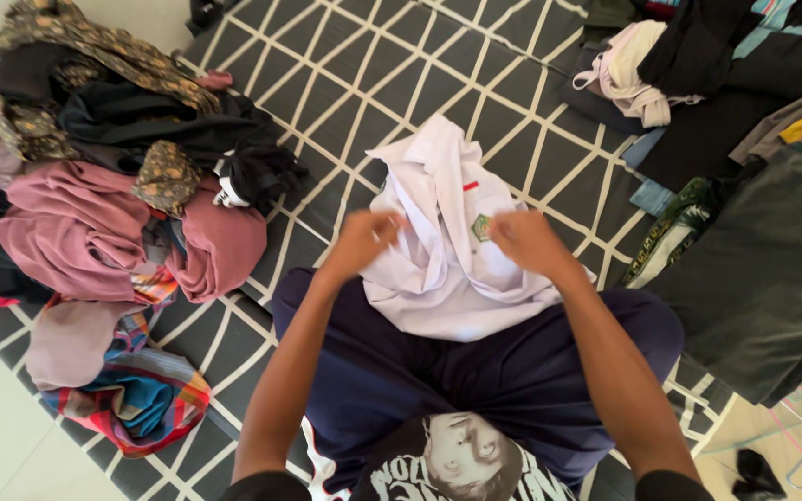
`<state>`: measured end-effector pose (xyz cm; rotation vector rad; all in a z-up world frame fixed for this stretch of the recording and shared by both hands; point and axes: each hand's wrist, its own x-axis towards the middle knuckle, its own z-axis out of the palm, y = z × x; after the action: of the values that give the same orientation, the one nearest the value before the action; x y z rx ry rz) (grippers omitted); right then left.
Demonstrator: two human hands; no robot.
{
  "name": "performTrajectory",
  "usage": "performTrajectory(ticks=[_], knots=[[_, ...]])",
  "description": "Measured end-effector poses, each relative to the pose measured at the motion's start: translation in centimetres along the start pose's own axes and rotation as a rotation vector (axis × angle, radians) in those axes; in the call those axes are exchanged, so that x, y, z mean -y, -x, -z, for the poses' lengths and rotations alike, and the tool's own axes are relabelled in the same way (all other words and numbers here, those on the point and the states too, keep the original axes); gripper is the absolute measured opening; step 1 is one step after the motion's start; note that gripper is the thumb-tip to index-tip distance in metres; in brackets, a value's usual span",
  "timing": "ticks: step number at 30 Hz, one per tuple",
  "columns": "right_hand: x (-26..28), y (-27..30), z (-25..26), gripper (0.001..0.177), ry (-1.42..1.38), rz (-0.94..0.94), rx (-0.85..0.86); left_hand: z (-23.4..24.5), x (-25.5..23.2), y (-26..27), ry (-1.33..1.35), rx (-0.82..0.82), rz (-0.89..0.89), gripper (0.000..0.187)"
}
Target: The person folds several items of clothing on a bed, including a striped garment, a gray shirt, a pair of black leggings, and a white shirt. They smooth out the fabric by hand and fold each item into a compact rectangle before setting them aside.
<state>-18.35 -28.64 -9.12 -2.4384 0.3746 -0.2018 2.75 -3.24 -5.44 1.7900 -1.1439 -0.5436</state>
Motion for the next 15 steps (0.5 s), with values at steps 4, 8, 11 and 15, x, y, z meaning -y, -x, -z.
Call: performTrajectory(ticks=[4,8,11,15], knots=[[3.7,-4.0,-2.0,0.014,-0.318,0.014,-0.276,-2.7,6.1,-3.8,-0.080,-0.417,0.156,0.021],[5.6,-6.2,-4.6,0.031,-0.031,0.073,-0.359,-6.1,6.7,-5.5,-0.138,-0.481,0.344,0.034],[5.5,-7.3,-6.4,0.039,0.216,0.127,-0.412,-7.7,4.9,-5.7,-0.294,-0.614,0.340,0.045],[3.2,-8.3,-8.1,0.031,0.323,0.053,-0.363,-7.3,5.0,-7.2,-0.240,-0.706,0.537,0.042]])
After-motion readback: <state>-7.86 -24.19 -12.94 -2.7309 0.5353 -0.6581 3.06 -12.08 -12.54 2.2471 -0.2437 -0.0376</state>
